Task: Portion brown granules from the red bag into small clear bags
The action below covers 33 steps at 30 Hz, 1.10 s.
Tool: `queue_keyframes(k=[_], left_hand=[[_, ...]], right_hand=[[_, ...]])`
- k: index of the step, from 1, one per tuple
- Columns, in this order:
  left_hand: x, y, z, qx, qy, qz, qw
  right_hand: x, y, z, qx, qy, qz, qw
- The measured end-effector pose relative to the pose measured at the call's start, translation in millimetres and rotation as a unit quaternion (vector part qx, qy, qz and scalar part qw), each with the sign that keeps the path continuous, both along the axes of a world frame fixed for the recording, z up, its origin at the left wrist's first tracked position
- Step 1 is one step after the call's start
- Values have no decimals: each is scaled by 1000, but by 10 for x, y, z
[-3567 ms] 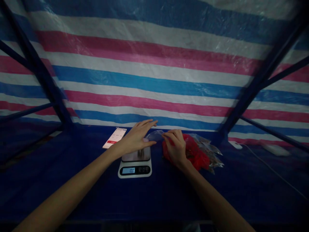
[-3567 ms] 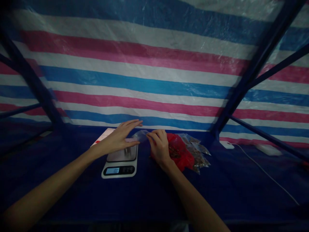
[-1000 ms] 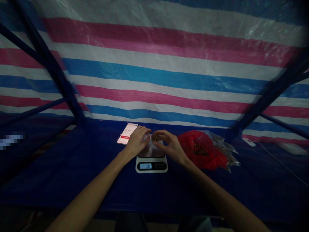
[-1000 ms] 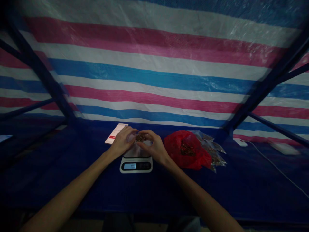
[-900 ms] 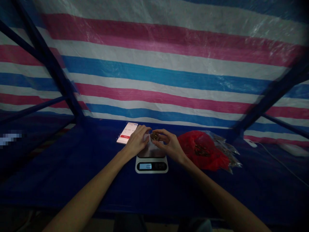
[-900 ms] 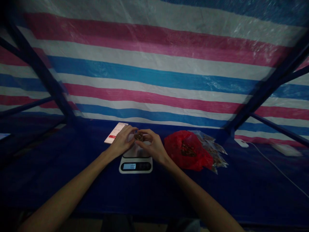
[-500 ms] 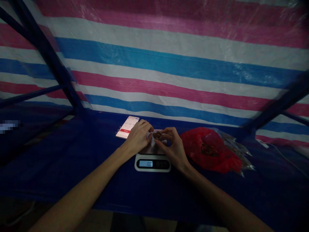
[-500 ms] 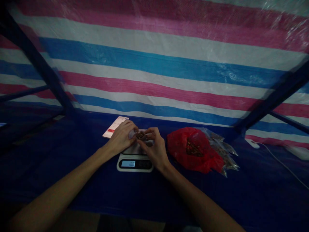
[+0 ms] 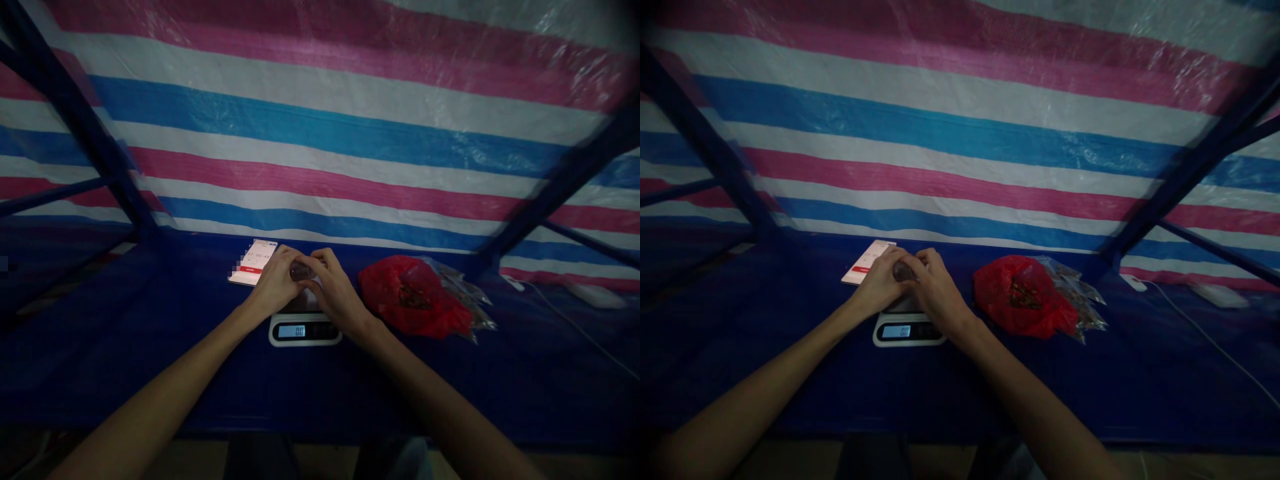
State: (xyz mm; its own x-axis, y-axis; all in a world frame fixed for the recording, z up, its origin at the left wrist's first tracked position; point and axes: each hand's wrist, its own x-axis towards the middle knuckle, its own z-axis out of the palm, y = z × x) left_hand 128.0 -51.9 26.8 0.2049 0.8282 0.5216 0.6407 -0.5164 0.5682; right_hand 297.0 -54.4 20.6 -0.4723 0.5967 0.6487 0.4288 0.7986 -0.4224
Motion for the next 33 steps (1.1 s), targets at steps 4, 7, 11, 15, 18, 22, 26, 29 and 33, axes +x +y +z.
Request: queue_keyframes(k=[4,7,11,15,18,22,26,29,33], left_hand=[[37,-15,21,-20,-78,-13,997],[70,-41,75,-34,-141,-28,989],[51,-79,201,-117,-306,-90,941],[-18,-87,270,-250,-460,-178,833],[-28,-92,262,-294,-455,-221,811],[21,-101,207,-315,-436,-247,806],[42,-51,91,-326,-439,-143,825],[36,-5,7,-347,-424,-81,833],[80,-29,-3,-313,-416,-104,847]], right_hand=[[15,-24,58,55,-59,-2,997],[67,-125,143,70,11,-16,997],[252,-140,260,23,174,-102,979],[577,133,202,-72,157,-153,973],[760,319,45,-142,57,-163,975],[806,334,-116,-127,-43,-167,977],[775,277,-163,-100,-76,-117,985],[781,289,-206,-114,-81,-117,983],[799,320,-281,-167,-64,-156,972]])
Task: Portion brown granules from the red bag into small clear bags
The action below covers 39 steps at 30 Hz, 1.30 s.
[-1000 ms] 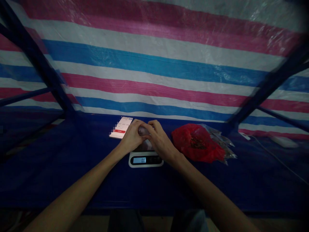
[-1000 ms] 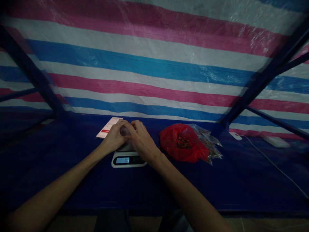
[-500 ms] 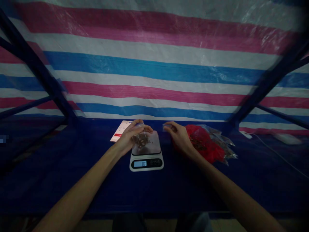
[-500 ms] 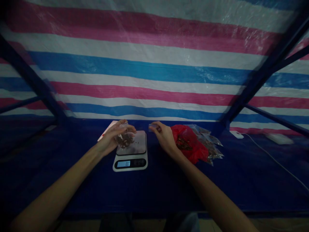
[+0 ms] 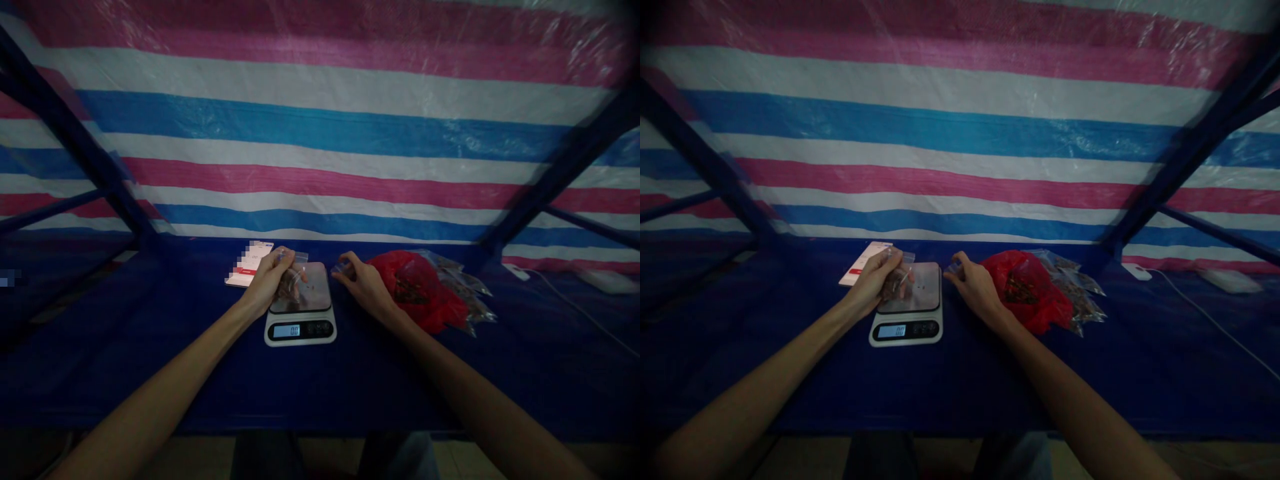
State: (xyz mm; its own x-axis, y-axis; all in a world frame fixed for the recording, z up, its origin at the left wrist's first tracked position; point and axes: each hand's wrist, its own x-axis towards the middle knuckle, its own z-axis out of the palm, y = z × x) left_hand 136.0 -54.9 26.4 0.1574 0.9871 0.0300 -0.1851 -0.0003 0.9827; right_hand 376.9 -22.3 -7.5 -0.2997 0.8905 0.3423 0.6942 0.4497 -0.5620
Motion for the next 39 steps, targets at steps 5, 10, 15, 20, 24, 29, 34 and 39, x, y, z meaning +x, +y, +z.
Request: queue_keyframes(k=[5,10,15,20,24,29,34,39], left_hand=[[143,-80,77,63,-25,36,997],[383,-88,152,101,-9,105,989],[576,-87,141,136,-36,146,979],[561,-101,42,149,-39,146,977],[517,-125,15,167,-24,152,974],[513,-154,59,210,8,151,966],[521,-192,68,239,29,145,960],[485,-197,60,261,47,149,953]], right_hand=[[-70,-114,116,106,63,-23,992],[-366,-321,330,20,326,87,941],[-577,-328,319,-17,490,76,868],[-527,-285,260,-60,528,95,842],[-479,-287,263,-72,520,114,844],[-455,-331,287,-74,512,132,846],[-443,-348,296,-88,527,134,835],[-446,-381,336,-120,553,147,811]])
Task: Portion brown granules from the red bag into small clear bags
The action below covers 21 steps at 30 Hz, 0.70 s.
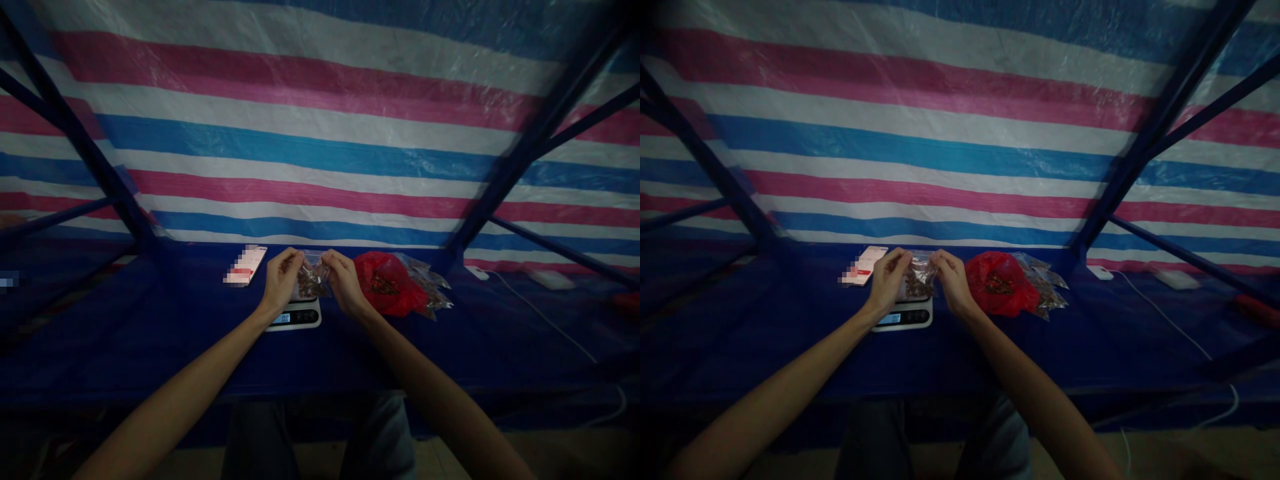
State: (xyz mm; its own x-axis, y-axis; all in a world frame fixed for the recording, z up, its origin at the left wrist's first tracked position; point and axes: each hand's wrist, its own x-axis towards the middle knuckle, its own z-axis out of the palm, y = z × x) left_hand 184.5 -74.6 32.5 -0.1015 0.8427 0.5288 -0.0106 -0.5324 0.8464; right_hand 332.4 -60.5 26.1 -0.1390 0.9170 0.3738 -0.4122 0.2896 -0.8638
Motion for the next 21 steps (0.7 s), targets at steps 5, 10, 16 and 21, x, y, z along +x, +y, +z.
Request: queue_keyframes(k=[5,10,16,21], left_hand=[[-34,0,30,10,22,2,1000],[18,-37,17,-24,30,-24,999],[25,-50,6,-41,28,-26,998],[48,-83,27,-45,-4,-36,998]], right_hand=[[-31,-33,-20,27,-37,1,999],[-61,-55,-73,52,-72,0,996],[-50,-50,-76,53,-75,-8,996],[-34,-78,-16,44,-66,-21,997]])
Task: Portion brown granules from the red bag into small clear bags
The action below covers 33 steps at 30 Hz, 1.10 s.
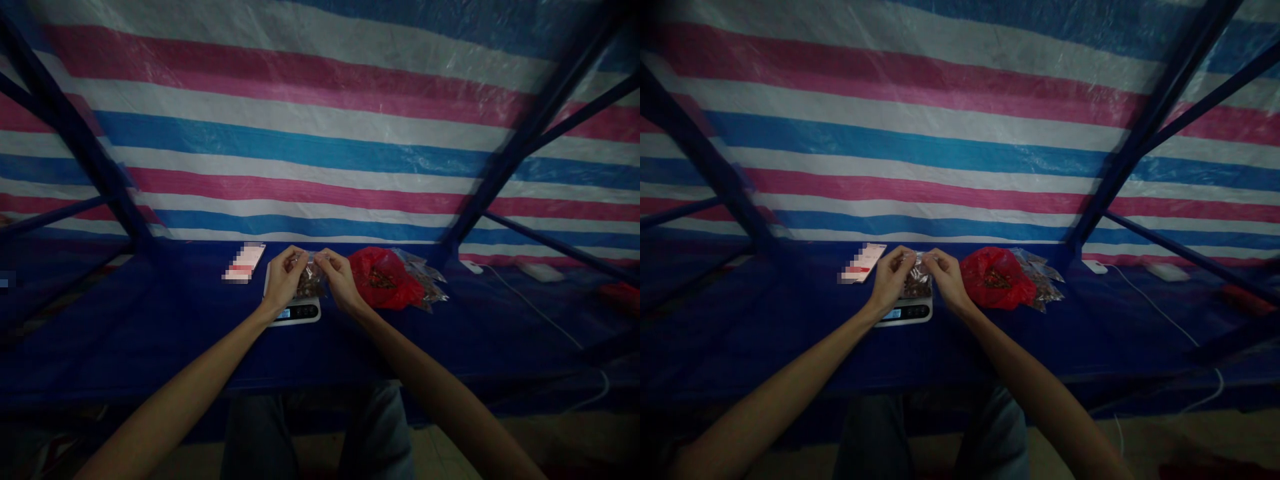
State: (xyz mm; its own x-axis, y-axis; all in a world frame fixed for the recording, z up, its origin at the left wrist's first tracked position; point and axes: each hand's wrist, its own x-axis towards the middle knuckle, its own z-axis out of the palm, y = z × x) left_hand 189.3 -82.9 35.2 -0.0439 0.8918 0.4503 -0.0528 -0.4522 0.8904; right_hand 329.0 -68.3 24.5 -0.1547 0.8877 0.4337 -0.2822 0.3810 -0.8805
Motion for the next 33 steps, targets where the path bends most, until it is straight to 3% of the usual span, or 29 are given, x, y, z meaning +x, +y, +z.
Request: queue_keyframes(k=[9,14,20,24,28,30,33], left_hand=[[17,-44,-6,7,76,-39,996],[-8,-5,8,-24,51,-55,997],[-108,117,42,-53,-5,-5,999],[-127,109,92,-39,10,-12,999],[-202,-42,165,41,152,-52,986],[-305,-176,201,127,269,-77,952],[-550,-368,231,245,373,-84,891]], right_hand=[[21,-78,24,-21,-40,-16,999],[65,-24,45,-23,-50,19,998],[146,135,156,1,-87,-5,996],[161,98,251,-1,-105,-27,994],[294,-250,382,44,-174,-71,981],[519,-490,437,79,-234,-123,961],[1090,-764,472,64,-251,-228,939]])
